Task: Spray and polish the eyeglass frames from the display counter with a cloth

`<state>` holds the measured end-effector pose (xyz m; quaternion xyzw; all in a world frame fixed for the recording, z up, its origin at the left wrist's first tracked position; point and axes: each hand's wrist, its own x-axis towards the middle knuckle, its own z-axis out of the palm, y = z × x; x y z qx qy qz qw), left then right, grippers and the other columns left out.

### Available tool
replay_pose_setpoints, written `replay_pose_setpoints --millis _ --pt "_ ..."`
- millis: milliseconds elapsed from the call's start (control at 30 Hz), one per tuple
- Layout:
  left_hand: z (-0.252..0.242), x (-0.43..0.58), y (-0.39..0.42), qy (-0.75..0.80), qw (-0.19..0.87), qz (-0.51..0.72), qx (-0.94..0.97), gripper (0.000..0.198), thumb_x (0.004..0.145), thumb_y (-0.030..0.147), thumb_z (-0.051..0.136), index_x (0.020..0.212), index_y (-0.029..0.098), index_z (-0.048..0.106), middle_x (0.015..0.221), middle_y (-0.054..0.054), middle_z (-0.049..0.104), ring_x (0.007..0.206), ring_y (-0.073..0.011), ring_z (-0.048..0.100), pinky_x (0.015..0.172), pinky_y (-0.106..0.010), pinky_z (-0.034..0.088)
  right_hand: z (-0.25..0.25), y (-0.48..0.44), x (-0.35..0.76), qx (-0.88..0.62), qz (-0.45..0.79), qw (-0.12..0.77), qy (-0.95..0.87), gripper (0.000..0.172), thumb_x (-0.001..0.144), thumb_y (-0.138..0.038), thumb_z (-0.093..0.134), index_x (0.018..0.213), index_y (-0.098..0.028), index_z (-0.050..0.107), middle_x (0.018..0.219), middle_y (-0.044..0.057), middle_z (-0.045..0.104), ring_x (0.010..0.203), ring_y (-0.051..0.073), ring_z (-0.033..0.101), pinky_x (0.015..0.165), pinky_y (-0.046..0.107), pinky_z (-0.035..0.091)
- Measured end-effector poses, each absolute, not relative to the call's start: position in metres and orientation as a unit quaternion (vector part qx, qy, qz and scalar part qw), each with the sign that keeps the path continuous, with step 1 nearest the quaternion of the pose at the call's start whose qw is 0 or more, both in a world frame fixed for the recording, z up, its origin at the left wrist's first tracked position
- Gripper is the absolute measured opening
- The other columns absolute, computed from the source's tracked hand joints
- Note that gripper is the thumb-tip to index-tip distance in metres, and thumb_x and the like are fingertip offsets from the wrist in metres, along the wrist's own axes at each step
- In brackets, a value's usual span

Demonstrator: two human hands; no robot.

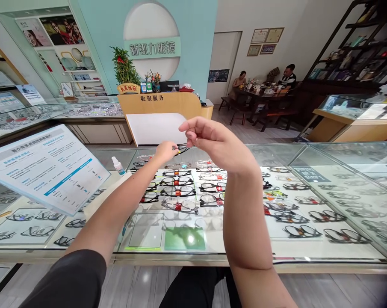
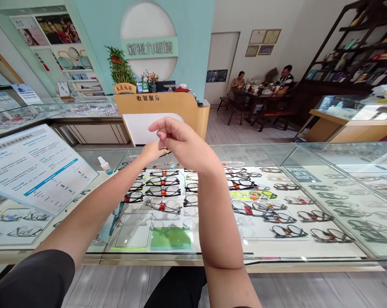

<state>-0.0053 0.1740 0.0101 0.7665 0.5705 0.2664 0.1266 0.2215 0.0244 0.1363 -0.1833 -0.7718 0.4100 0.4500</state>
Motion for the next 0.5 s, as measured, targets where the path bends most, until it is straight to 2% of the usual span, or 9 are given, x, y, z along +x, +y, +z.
replay_pose_setpoints --millis 67,133,200,300,400,500 --pt "0.016 -0.015 0.157 0.584 0.118 0.318 0.738 0.023 0.093 0.043 0.078 0.099 0.021 0.082 0.104 -0.009 0.08 0.103 -0.0277 0.07 0.093 -0.038 0.052 0.138 0.024 0.218 -0.175 0.465 0.455 -0.739 0.027 0.091 -0.011 0.062 0.114 -0.023 0.07 0.088 -0.001 0.052 0.083 0.014 0.056 0.088 0.034 0.058" --pt "0.019 -0.025 0.134 0.583 0.115 0.372 0.713 0.028 0.095 0.046 0.071 0.103 0.021 0.081 0.113 -0.01 0.078 0.104 -0.0259 0.068 0.094 -0.037 0.051 0.137 0.025 0.214 -0.167 0.52 0.453 -0.705 0.03 0.082 -0.01 0.065 0.109 -0.022 0.071 0.085 -0.002 0.051 0.079 0.014 0.055 0.084 0.034 0.058" --pt "0.019 -0.034 0.108 0.564 0.149 0.431 0.689 0.03 0.095 0.049 0.069 0.1 0.021 0.078 0.111 -0.009 0.078 0.104 -0.0241 0.068 0.095 -0.036 0.052 0.133 0.029 0.207 -0.169 0.568 0.436 -0.678 0.032 0.075 -0.011 0.066 0.105 -0.022 0.073 0.082 -0.002 0.052 0.076 0.014 0.053 0.079 0.034 0.058" --pt "0.013 -0.045 0.073 0.499 0.287 0.547 0.608 0.033 0.084 0.055 0.078 0.088 0.022 0.074 0.093 -0.005 0.075 0.091 -0.0217 0.066 0.091 -0.036 0.052 0.114 0.036 0.193 -0.166 0.629 0.421 -0.632 0.035 0.065 -0.01 0.066 0.097 -0.021 0.072 0.076 -0.002 0.052 0.071 0.014 0.052 0.072 0.032 0.057" --pt "0.002 -0.052 0.049 0.456 0.363 0.599 0.549 0.038 0.076 0.058 0.086 0.084 0.024 0.07 0.085 -0.002 0.071 0.086 -0.0192 0.064 0.087 -0.034 0.052 0.084 0.041 0.178 -0.185 0.68 0.412 -0.577 0.037 0.057 -0.009 0.062 0.092 -0.02 0.068 0.071 -0.003 0.052 0.067 0.013 0.053 0.067 0.029 0.053" --pt "-0.011 -0.052 0.037 0.438 0.406 0.614 0.516 0.045 0.071 0.062 0.089 0.084 0.024 0.068 0.087 -0.001 0.07 0.087 -0.0184 0.065 0.084 -0.032 0.053 0.05 0.042 0.166 -0.201 0.718 0.395 -0.537 0.03 0.062 -0.015 0.068 0.092 -0.021 0.063 0.07 -0.004 0.056 0.062 0.012 0.054 0.064 0.027 0.049"
